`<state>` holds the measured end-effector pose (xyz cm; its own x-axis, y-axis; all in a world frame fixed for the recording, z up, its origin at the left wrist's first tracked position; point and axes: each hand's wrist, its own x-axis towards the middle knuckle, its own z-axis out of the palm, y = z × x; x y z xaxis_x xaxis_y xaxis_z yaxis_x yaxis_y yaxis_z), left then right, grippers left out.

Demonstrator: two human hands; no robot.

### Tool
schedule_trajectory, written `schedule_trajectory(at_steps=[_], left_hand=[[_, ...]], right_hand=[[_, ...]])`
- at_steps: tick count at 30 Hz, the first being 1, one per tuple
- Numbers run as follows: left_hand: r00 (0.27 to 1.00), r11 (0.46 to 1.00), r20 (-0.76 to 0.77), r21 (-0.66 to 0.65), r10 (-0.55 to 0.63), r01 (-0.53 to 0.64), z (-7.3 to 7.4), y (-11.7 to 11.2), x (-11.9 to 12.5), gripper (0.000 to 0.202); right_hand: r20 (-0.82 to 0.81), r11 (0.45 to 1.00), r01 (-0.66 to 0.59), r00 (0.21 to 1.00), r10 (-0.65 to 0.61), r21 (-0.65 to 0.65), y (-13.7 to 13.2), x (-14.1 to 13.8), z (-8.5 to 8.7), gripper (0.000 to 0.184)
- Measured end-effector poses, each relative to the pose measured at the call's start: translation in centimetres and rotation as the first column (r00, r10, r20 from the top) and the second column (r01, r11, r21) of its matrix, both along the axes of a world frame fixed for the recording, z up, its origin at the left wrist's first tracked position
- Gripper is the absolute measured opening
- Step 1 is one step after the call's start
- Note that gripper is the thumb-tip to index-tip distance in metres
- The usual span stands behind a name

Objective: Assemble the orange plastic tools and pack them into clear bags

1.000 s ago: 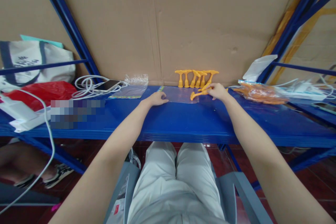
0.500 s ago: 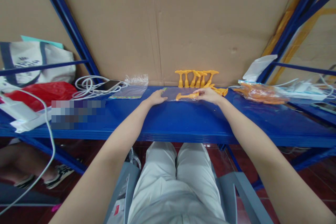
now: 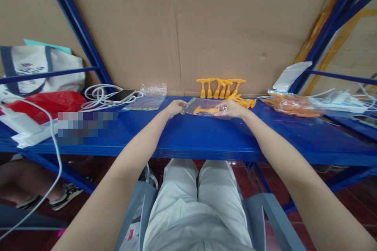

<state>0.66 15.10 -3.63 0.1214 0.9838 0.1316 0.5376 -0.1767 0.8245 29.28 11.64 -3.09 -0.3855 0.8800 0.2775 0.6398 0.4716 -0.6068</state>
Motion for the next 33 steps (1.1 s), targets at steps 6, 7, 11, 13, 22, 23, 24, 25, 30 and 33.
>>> schedule_trajectory(at_steps=[6, 7, 11, 13, 22, 23, 24, 25, 30, 33], left_hand=[[0.996, 0.999, 0.077, 0.036, 0.037, -0.04, -0.2, 0.3, -0.1, 0.034], [0.995, 0.998, 0.086, 0.038, 0.044, -0.048, -0.2, 0.2, -0.1, 0.034], [0.992, 0.998, 0.117, 0.027, 0.055, -0.059, 0.1, -0.4, 0.1, 0.037], [0.99, 0.999, 0.138, 0.005, 0.041, -0.042, 0.3, -0.7, 0.2, 0.037], [0.98, 0.995, 0.188, -0.086, 0.058, -0.043, 0.5, -0.8, 0.4, 0.037], [0.98, 0.995, 0.193, -0.091, 0.056, -0.039, 0.4, -0.7, 0.3, 0.036], [0.979, 0.995, 0.198, -0.094, 0.053, -0.035, 0.4, -0.7, 0.3, 0.035], [0.978, 0.995, 0.201, -0.095, 0.05, -0.032, 0.3, -0.6, 0.3, 0.033], [0.979, 0.993, 0.196, -0.112, 0.051, -0.029, 0.4, -0.7, 0.3, 0.024], [0.967, 0.989, 0.242, -0.139, 0.078, -0.045, 0.6, -0.9, 0.4, 0.025]], right_hand=[[0.125, 0.986, -0.062, 0.991, 0.042, 0.157, -0.9, -1.1, 0.8, 0.026], [0.116, 0.985, -0.067, 0.992, 0.049, 0.157, -0.9, -1.2, 0.8, 0.027], [0.008, 0.99, -0.09, 0.996, 0.09, 0.112, -0.7, -1.7, 0.2, 0.036], [-0.068, 0.99, -0.12, 0.99, 0.125, 0.077, -0.4, -2.0, -0.3, 0.043], [-0.247, 0.985, -0.17, 0.957, 0.154, -0.042, 0.8, -2.5, -1.8, 0.048], [-0.244, 0.988, -0.153, 0.96, 0.141, -0.03, 0.9, -2.5, -1.8, 0.046], [-0.241, 0.991, -0.136, 0.962, 0.127, -0.019, 0.9, -2.5, -1.8, 0.044], [-0.24, 0.993, -0.119, 0.964, 0.113, -0.012, 0.9, -2.6, -1.8, 0.043], [-0.301, 0.989, -0.131, 0.948, 0.107, -0.063, 0.6, -2.6, -1.7, 0.04], [-0.367, 0.978, -0.158, 0.925, 0.099, -0.136, 0.3, -2.6, -1.4, 0.033]])
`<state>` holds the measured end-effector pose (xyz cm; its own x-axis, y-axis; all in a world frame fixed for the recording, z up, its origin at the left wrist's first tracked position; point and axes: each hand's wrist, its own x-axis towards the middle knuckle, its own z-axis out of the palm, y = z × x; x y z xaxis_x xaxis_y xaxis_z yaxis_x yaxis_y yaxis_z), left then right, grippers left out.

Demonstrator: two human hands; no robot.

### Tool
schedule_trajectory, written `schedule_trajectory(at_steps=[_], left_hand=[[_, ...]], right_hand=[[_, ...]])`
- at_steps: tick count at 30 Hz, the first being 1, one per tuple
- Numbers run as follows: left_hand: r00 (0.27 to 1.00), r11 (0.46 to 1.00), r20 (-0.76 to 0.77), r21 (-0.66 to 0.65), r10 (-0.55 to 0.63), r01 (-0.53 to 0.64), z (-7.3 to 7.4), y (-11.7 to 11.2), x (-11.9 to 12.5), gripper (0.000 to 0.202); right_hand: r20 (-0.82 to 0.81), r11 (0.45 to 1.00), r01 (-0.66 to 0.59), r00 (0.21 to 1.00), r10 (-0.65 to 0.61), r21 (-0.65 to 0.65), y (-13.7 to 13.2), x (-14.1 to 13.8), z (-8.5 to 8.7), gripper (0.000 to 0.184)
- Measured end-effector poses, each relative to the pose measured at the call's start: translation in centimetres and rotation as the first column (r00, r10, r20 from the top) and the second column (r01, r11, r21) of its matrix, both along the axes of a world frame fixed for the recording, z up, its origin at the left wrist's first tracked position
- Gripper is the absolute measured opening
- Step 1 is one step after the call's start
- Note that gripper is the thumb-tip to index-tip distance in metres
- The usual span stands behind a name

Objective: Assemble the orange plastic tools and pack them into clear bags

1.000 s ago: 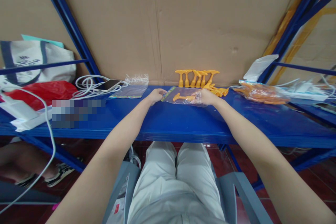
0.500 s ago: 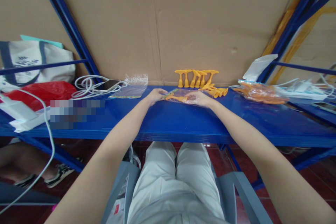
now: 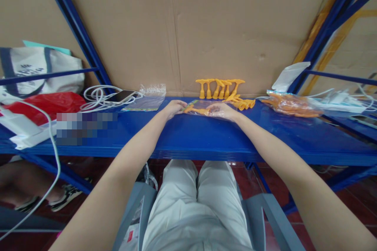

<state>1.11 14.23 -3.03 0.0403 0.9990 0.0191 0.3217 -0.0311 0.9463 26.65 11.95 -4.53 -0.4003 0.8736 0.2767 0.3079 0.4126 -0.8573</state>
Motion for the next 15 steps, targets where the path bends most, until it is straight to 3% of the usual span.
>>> schedule_trajectory(at_steps=[4, 7, 10, 15], left_hand=[[0.993, 0.994, -0.075, 0.066, 0.096, -0.091, 0.2, -0.1, 0.3, 0.024], [0.932, 0.946, -0.31, 0.312, 0.188, -0.087, 0.0, 0.0, 0.5, 0.027], [0.858, 0.884, -0.482, 0.462, 0.178, 0.076, -0.5, 0.0, 1.1, 0.029], [0.78, 0.814, -0.625, 0.437, -0.03, 0.382, -1.4, -0.1, 2.4, 0.03]], right_hand=[[-0.078, 0.993, -0.008, 0.997, -0.001, -0.117, -0.5, -0.1, 0.4, 0.024], [-0.128, 0.981, -0.04, 0.992, 0.016, -0.187, -0.9, -0.2, 0.6, 0.025], [-0.157, 0.973, -0.061, 0.987, 0.026, -0.223, -1.1, -0.3, 0.6, 0.028], [-0.157, 0.968, -0.077, 0.987, 0.04, -0.238, -1.2, -0.2, 0.4, 0.029]])
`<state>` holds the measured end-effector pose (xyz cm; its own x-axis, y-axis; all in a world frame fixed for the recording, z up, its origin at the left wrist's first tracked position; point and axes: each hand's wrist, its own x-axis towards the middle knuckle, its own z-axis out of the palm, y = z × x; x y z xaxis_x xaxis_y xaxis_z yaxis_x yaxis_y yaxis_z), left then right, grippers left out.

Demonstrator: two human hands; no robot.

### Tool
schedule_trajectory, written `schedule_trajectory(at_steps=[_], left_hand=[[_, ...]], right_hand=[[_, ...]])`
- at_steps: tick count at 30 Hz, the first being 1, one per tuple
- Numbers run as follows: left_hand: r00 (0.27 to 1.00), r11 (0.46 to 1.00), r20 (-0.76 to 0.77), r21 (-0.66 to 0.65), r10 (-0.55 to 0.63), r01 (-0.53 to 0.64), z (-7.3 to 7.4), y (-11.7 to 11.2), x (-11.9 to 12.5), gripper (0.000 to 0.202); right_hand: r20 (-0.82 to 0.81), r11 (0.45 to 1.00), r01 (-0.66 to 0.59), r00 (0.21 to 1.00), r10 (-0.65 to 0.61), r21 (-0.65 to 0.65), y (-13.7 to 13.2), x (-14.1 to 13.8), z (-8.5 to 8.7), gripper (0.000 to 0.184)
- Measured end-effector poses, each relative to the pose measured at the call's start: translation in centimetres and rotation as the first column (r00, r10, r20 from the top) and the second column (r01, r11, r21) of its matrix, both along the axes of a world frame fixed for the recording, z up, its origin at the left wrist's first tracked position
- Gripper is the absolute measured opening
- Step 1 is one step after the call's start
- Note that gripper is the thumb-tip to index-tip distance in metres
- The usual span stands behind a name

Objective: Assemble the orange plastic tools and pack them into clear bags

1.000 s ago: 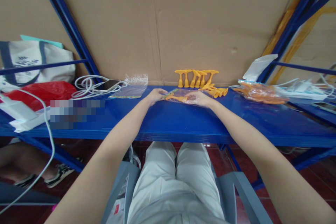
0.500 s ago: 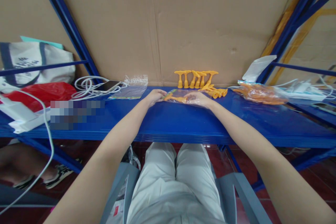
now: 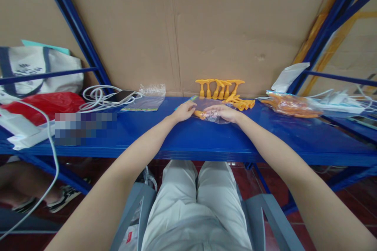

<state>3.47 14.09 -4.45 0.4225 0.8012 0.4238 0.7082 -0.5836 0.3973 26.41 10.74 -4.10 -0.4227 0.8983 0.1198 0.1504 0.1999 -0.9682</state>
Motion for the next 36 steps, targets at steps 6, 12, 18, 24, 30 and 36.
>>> schedule_trajectory(at_steps=[6, 12, 18, 24, 30, 36], left_hand=[[0.989, 0.999, -0.144, -0.045, -0.021, 0.014, 0.0, 0.4, 0.0, 0.03], [0.965, 0.981, -0.186, -0.025, 0.186, -0.194, 0.5, 1.1, -1.8, 0.027], [0.916, 0.93, -0.165, 0.016, 0.365, -0.367, 0.5, 1.5, -3.6, 0.036], [0.935, 0.936, -0.059, 0.047, 0.351, -0.348, -0.1, 2.2, -3.5, 0.042], [0.947, 0.949, -0.068, 0.024, 0.315, -0.314, -0.8, 2.7, -3.2, 0.046], [0.947, 0.946, -0.168, -0.129, 0.275, -0.298, -0.7, 2.7, -3.3, 0.044]], right_hand=[[0.111, 0.981, 0.102, 0.986, -0.122, 0.164, 0.9, 0.1, -0.1, 0.023], [0.401, 0.775, 0.4, 0.686, -0.607, 0.489, 2.0, 3.0, 1.3, 0.018], [0.55, 0.567, 0.477, 0.193, -0.813, 0.671, 0.9, 6.4, 2.2, 0.028], [0.714, 0.71, 0.449, 0.199, -0.671, 0.542, 1.5, 7.2, 1.4, 0.036], [0.696, 0.747, 0.431, 0.307, -0.649, 0.506, 1.9, 7.4, 1.4, 0.027], [0.327, 0.581, 0.654, 0.481, -0.813, 0.484, 1.8, 7.4, 2.2, 0.036]])
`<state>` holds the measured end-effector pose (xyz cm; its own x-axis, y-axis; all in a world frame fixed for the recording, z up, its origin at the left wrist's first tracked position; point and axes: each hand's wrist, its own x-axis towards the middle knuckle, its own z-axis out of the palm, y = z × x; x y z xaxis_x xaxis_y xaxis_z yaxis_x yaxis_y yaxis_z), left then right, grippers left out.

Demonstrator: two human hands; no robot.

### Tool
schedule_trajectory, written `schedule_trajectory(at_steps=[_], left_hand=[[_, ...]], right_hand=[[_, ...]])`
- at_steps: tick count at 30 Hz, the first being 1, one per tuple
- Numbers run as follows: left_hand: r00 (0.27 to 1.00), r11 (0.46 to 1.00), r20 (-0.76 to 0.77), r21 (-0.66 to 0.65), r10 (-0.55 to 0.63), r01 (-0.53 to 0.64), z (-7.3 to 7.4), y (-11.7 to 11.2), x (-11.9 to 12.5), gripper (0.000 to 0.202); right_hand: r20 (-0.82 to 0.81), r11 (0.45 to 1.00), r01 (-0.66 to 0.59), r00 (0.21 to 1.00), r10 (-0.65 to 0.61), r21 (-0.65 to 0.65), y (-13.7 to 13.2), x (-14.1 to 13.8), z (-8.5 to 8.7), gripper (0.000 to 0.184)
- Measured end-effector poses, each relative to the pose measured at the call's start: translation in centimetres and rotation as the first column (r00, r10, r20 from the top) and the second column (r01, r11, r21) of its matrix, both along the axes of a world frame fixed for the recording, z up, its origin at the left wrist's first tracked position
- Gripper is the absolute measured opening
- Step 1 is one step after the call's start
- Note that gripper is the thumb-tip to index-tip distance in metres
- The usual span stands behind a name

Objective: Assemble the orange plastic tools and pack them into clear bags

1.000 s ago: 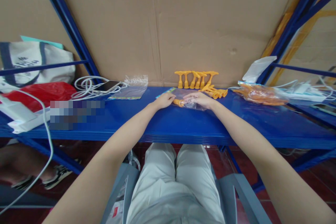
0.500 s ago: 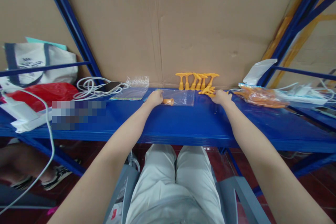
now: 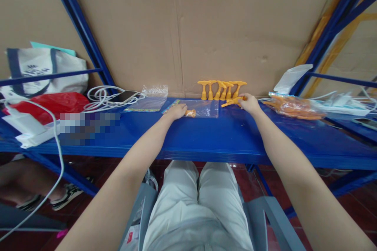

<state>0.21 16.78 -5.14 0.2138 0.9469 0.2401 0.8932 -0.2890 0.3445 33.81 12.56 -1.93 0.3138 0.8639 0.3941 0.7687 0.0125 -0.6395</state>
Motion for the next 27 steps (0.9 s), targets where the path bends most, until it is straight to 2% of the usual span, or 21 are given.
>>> schedule_trajectory(at_steps=[2, 5, 9, 12, 15, 19, 21, 23, 25, 27], left_hand=[[1.0, 1.0, 0.003, -0.004, -0.004, 0.004, 0.2, -0.2, 0.0, 0.044], [1.0, 1.0, 0.012, -0.004, -0.009, 0.009, 0.3, -0.4, 0.0, 0.041], [1.0, 1.0, -0.015, -0.002, -0.01, 0.01, 0.4, -0.6, 0.0, 0.038], [0.995, 1.0, -0.1, -0.006, -0.018, 0.018, 0.5, -0.6, 0.0, 0.041], [0.981, 0.999, -0.194, -0.028, -0.021, 0.016, 0.7, -0.8, 0.0, 0.048], [0.972, 0.998, -0.232, -0.051, -0.038, 0.027, 1.0, -1.2, 0.4, 0.052], [0.975, 0.997, -0.215, -0.065, -0.056, 0.043, 1.0, -1.3, 0.7, 0.054], [0.98, 0.994, -0.179, -0.075, -0.086, 0.074, 1.0, -1.4, 1.0, 0.056], [0.986, 0.992, -0.12, -0.059, -0.12, 0.113, 0.8, -1.3, 1.2, 0.056], [0.989, 0.989, -0.037, -0.007, -0.146, 0.146, 0.6, -1.2, 1.4, 0.056]], right_hand=[[-0.182, 0.995, -0.025, 0.983, 0.041, 0.094, 0.2, -0.1, 0.4, 0.037], [-0.397, 0.977, -0.014, 0.912, 0.1, 0.214, 0.4, -0.3, 1.0, 0.032], [-0.529, 0.948, -0.083, 0.813, 0.243, 0.308, 0.2, -0.7, 1.6, 0.025], [-0.545, 0.934, -0.213, 0.766, 0.342, 0.286, -0.3, -1.7, 1.6, 0.016], [-0.559, 0.934, -0.286, 0.749, 0.357, 0.213, -1.0, -3.1, 1.3, 0.009], [-0.593, 0.905, -0.419, 0.71, 0.378, 0.075, -1.7, -4.9, 0.5, 0.018], [-0.562, 0.868, -0.495, 0.707, 0.431, 0.042, -1.7, -5.4, 0.0, 0.021], [-0.445, 0.833, -0.553, 0.738, 0.507, 0.032, -1.6, -5.7, -0.6, 0.02], [-0.243, 0.8, -0.599, 0.774, 0.585, 0.019, -1.3, -5.8, -1.1, 0.022], [-0.029, 0.774, -0.633, 0.774, 0.632, -0.01, -1.0, -5.7, -1.5, 0.027]])
